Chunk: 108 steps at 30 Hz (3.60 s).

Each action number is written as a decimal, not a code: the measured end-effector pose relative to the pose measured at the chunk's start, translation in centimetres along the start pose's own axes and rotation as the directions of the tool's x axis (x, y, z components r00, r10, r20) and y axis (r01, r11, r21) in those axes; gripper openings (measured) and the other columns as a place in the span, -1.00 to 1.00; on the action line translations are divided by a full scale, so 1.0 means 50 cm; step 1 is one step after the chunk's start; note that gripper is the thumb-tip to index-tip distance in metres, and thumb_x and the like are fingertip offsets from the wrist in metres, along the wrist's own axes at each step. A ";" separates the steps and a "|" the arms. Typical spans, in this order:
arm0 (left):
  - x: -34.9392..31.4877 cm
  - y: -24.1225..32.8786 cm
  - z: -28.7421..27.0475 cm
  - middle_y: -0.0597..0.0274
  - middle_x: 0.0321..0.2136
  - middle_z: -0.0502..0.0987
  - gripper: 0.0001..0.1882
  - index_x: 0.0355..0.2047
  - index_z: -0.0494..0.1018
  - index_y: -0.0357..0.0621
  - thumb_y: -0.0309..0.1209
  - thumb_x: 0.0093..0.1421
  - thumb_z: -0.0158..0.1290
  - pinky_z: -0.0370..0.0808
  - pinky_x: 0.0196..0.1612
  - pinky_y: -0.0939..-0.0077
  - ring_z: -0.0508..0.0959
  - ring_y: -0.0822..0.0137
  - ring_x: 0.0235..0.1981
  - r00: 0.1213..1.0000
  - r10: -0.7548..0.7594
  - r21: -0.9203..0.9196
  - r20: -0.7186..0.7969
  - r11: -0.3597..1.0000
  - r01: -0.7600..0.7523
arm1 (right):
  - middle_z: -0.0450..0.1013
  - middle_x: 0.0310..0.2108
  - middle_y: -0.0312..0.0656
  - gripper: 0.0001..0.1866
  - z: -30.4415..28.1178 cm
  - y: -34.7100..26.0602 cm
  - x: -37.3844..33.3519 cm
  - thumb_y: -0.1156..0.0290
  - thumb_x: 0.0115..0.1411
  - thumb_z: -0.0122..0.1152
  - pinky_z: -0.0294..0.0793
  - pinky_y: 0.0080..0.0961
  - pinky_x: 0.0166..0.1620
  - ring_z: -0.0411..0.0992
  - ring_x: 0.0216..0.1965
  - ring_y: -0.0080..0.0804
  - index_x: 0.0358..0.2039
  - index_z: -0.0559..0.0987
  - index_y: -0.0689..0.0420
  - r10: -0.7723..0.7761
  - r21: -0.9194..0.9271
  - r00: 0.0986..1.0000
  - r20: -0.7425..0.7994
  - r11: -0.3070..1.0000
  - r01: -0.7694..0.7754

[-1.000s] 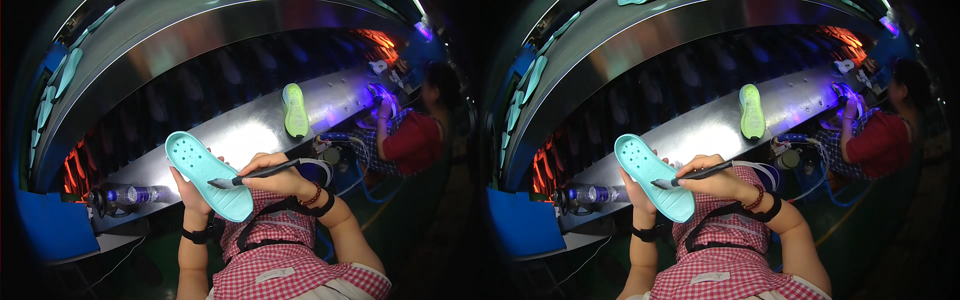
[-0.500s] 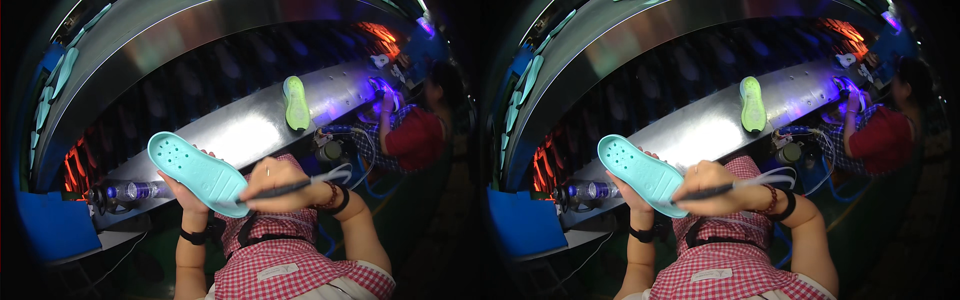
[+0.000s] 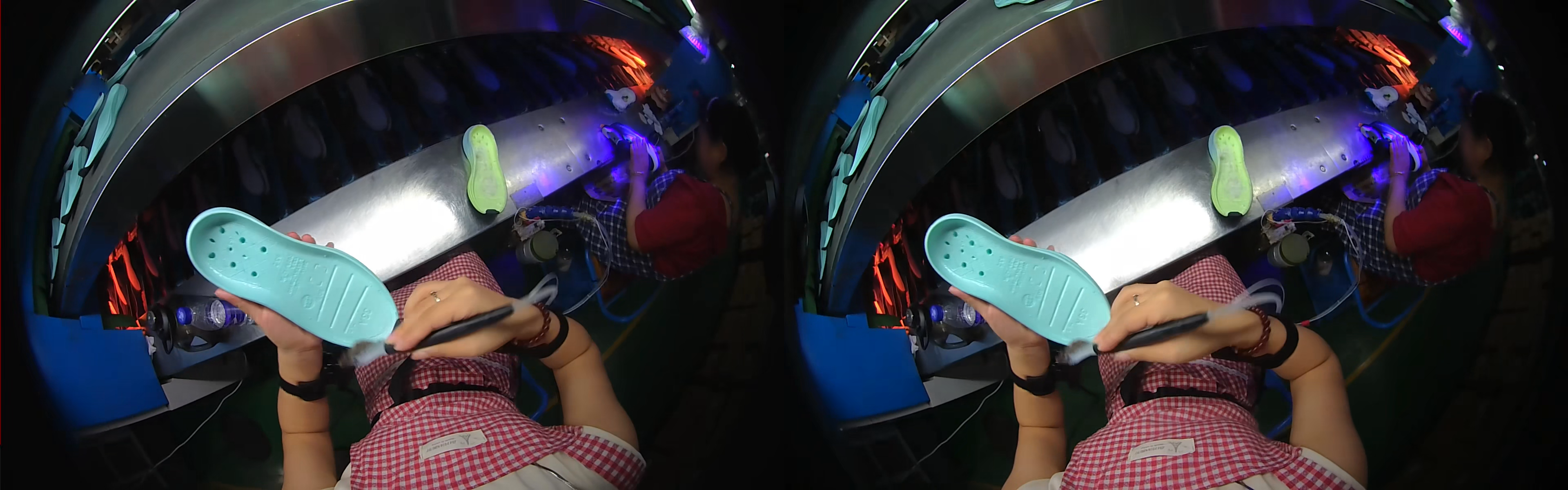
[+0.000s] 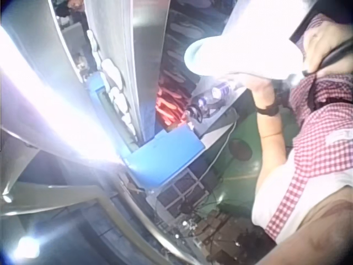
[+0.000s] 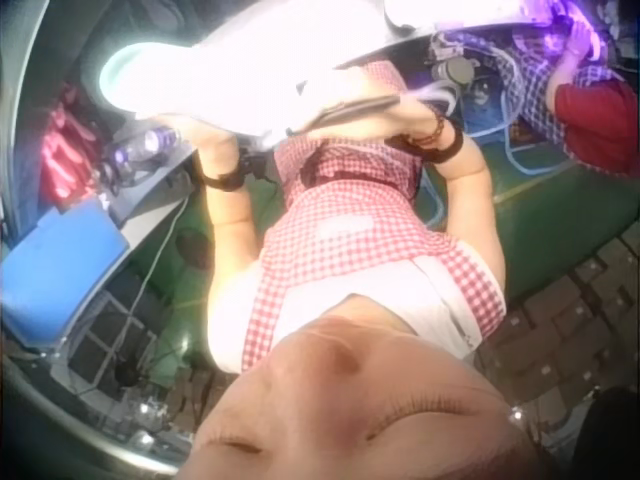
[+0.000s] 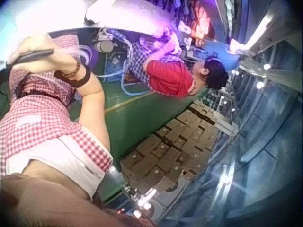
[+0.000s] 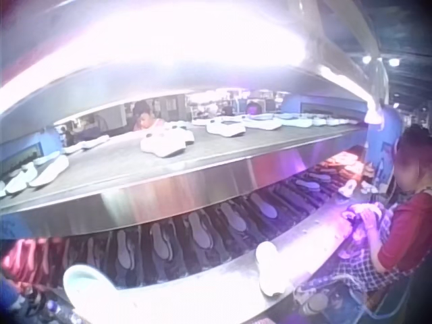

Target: Applying adhesive or primer to the interior of turquoise shoe soles using a brush on a factory assembly line.

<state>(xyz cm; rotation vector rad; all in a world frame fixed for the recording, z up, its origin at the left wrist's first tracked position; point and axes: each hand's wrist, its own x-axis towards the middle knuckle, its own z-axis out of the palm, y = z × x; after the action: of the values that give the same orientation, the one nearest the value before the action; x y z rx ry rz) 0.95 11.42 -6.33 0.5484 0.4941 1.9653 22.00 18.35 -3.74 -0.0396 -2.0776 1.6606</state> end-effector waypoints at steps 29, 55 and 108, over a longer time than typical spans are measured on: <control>-0.029 -0.021 0.038 0.07 0.02 0.32 -0.37 0.11 0.20 -0.07 0.05 0.14 -0.15 0.20 0.03 -0.08 0.34 0.06 -0.02 0.989 -0.147 -0.128 0.027 0.980 0.150 | 0.51 -0.39 -0.11 -0.80 0.043 0.021 0.041 0.59 -0.04 0.22 0.44 -0.62 -0.32 0.48 -0.42 -0.46 -0.33 0.55 0.26 -0.163 -0.035 0.920 -0.356 0.986 0.161; -0.018 0.007 0.029 -0.17 0.00 0.29 -0.25 0.14 0.08 -0.28 0.06 0.11 -0.17 0.39 -0.04 -0.06 0.41 -0.11 -0.06 0.978 -0.208 -0.058 0.010 0.976 0.208 | 0.51 -0.39 -0.11 -0.84 0.039 0.006 0.016 0.54 -0.05 0.23 0.47 -0.49 -0.26 0.49 -0.32 -0.28 -0.40 0.54 0.24 -0.265 -0.033 0.959 -0.100 0.964 0.263; -0.058 -0.018 -0.028 -0.08 -0.14 0.41 -0.49 0.04 0.19 -0.34 -0.25 0.17 -0.14 0.55 -0.22 0.26 0.53 0.13 -0.25 0.735 -0.610 0.083 -0.297 0.750 0.656 | 0.51 -0.37 -0.04 -0.81 -0.076 0.105 -0.046 0.61 0.03 0.12 0.40 -0.77 -0.58 0.37 -0.66 -0.64 -0.29 0.53 0.34 0.339 0.334 0.839 -0.424 0.920 -0.204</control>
<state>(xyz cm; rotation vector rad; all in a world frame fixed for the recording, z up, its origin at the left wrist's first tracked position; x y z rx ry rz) 1.97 9.05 -8.47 0.1858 0.9017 1.3238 24.07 22.50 -8.81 -0.6218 -1.5066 1.8628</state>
